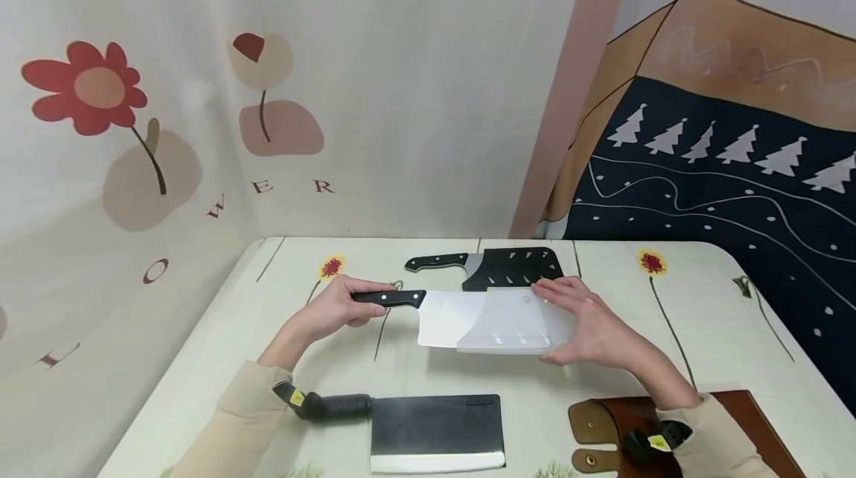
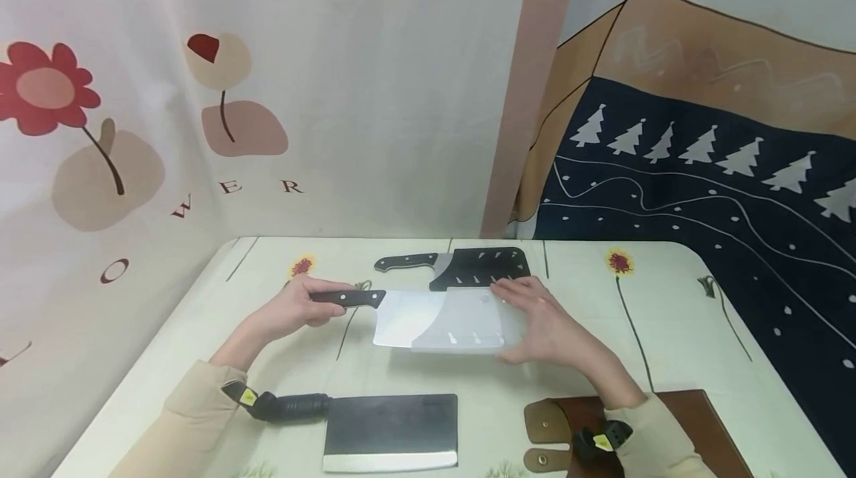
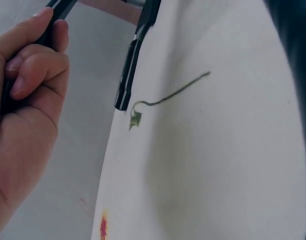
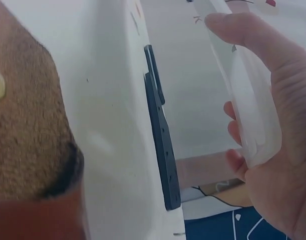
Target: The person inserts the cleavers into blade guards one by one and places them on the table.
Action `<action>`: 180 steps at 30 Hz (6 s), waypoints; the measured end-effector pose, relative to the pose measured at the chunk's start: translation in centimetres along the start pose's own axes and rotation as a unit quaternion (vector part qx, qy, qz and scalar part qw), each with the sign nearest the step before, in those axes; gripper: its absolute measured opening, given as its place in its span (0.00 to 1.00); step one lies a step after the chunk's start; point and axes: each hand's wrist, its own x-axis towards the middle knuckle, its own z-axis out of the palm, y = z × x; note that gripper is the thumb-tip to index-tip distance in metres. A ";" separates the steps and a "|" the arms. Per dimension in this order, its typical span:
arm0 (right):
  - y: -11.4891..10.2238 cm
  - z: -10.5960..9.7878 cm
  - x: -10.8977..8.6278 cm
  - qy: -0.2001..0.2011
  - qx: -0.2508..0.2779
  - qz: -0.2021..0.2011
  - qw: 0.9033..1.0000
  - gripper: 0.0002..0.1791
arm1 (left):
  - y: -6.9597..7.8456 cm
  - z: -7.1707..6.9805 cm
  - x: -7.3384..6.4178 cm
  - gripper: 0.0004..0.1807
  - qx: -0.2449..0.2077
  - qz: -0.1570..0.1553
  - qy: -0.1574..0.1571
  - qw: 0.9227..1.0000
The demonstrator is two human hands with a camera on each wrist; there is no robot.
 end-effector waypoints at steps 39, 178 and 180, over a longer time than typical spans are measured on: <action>-0.7 0.8 -0.4 -0.023 0.001 -0.022 1.000 0.52 | 0.2 2.5 0.3 0.22 -0.008 -0.010 -0.019 1.000; 7.8 -2.1 -17.8 -0.102 -0.065 0.076 0.990 0.61 | -5.6 2.1 -13.1 0.28 0.063 0.059 -0.001 0.996; 8.2 -1.7 -18.3 -0.083 -0.086 0.066 0.991 0.62 | -5.8 2.2 -13.2 0.28 0.059 0.068 0.000 0.996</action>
